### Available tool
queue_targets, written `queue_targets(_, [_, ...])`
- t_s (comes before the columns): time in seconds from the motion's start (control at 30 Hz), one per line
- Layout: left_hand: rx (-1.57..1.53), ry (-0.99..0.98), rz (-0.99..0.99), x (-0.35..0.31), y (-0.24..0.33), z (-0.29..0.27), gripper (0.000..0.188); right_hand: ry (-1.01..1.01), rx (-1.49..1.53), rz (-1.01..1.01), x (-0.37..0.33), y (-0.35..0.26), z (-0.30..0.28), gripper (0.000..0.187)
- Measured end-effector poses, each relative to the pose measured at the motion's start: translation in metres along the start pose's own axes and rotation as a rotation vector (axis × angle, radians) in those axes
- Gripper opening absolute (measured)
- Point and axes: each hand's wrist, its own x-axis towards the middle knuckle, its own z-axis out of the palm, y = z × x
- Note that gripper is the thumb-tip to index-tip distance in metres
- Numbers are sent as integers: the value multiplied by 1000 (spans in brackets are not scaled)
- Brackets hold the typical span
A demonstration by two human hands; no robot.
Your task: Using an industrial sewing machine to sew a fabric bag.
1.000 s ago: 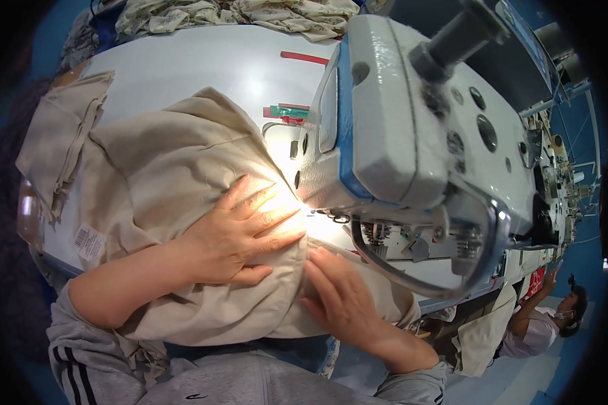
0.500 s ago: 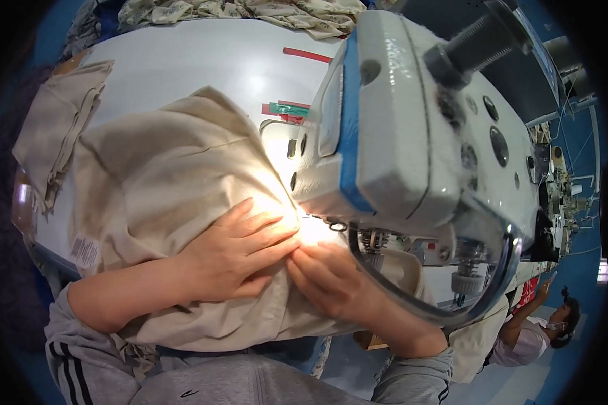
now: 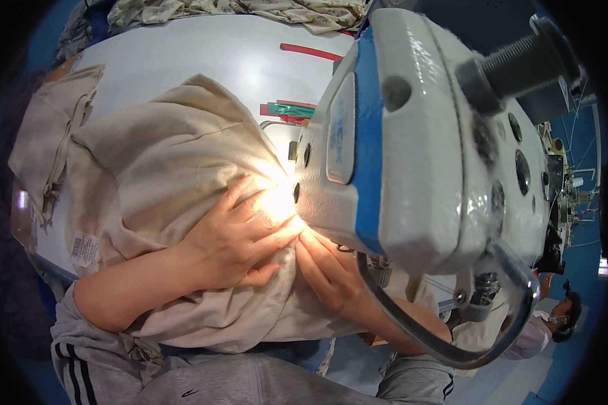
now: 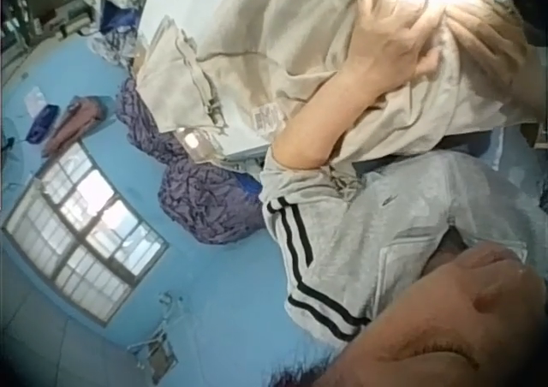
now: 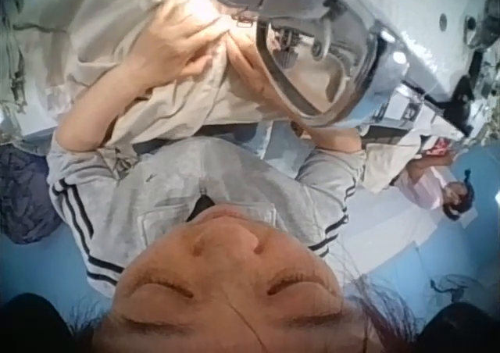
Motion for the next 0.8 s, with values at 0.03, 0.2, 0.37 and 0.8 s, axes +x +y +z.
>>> queue_targets(0.03, [34, 74, 29, 3, -2, -2, 59, -22, -53, -37, -6, 6, 6, 33])
queue_targets(0.2, [157, 162, 110, 13, -15, -9, 52, -128, -144, -107, -7, 27, 19, 37])
queue_targets(0.37, [-65, 616, 202, 15, -33, 39, 51, 236, -109, -197, -6, 36, 41, 35])
queue_targets(0.8, [-103, 481, 142, 14, -22, 18, 51, -178, 39, 188, -27, 26, 34, 39])
